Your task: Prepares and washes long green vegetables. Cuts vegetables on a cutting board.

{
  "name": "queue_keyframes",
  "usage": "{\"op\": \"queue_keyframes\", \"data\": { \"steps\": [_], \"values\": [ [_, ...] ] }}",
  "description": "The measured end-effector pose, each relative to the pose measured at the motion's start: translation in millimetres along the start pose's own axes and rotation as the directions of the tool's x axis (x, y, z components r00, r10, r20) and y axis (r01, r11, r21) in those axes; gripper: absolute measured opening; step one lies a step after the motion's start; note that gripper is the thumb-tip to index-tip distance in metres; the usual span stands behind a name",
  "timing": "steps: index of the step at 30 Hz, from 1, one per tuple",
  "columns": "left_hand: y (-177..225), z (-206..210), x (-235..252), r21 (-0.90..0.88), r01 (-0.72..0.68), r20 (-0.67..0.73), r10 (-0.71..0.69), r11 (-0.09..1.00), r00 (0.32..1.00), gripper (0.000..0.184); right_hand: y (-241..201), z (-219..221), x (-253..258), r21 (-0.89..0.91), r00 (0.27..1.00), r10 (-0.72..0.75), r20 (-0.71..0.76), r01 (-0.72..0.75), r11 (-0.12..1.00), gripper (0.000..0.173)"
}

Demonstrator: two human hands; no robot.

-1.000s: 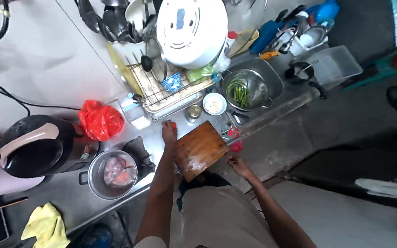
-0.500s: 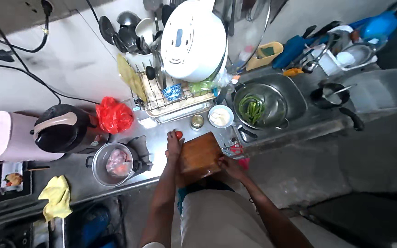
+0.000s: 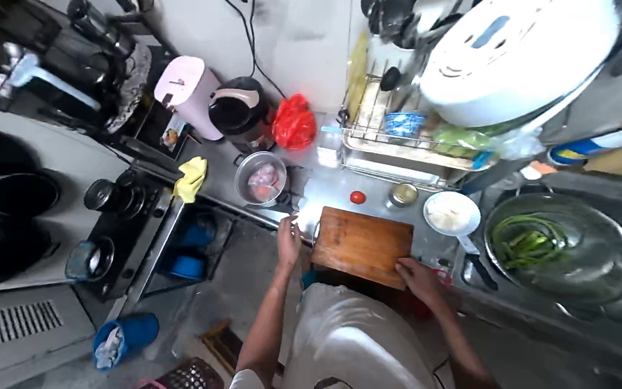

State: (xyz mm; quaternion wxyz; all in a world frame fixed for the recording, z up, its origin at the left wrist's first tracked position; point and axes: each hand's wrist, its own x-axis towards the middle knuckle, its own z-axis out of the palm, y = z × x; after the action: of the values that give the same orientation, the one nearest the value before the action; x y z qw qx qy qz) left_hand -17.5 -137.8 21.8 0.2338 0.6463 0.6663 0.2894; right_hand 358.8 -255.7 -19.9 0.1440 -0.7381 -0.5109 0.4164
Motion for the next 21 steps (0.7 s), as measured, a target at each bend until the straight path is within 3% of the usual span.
{"op": "queue_keyframes", "data": {
  "steps": [3, 8, 13, 17, 21],
  "values": [
    [-20.2, -39.3, 39.6, 0.088, 0.024, -0.028, -0.022, 0.996, 0.999, 0.032, -19.9, 3.9, 3.9, -0.012, 1.0, -0.025, -0.012, 0.025, 1.0, 0.038],
    [-60.0, -84.1, 125.8, 0.276, 0.002, 0.118, -0.036, 0.961, 0.992, 0.045, -58.2, 32.3, 7.8, 0.005, 0.998, -0.061, -0.031, 0.062, 0.998, 0.037],
    [-129.4, -71.6, 228.0, 0.424, -0.106, 0.347, -0.053, 0.899, 0.936, 0.077, -110.3, 77.0, 7.2, -0.043, 0.997, -0.036, -0.064, 0.033, 0.998, 0.035],
    [-153.2, -58.2, 263.9, 0.475, -0.201, 0.501, -0.075, 0.856, 0.862, 0.1, -149.3, 116.2, 11.2, 0.013, 1.0, 0.006, -0.028, -0.005, 1.0, 0.036],
    [-156.4, -58.3, 277.0, 0.483, -0.251, 0.519, -0.043, 0.839, 0.854, 0.079, -182.6, 146.4, 9.4, 0.04, 0.999, -0.002, -0.038, 0.004, 0.999, 0.036]
  ]
}}
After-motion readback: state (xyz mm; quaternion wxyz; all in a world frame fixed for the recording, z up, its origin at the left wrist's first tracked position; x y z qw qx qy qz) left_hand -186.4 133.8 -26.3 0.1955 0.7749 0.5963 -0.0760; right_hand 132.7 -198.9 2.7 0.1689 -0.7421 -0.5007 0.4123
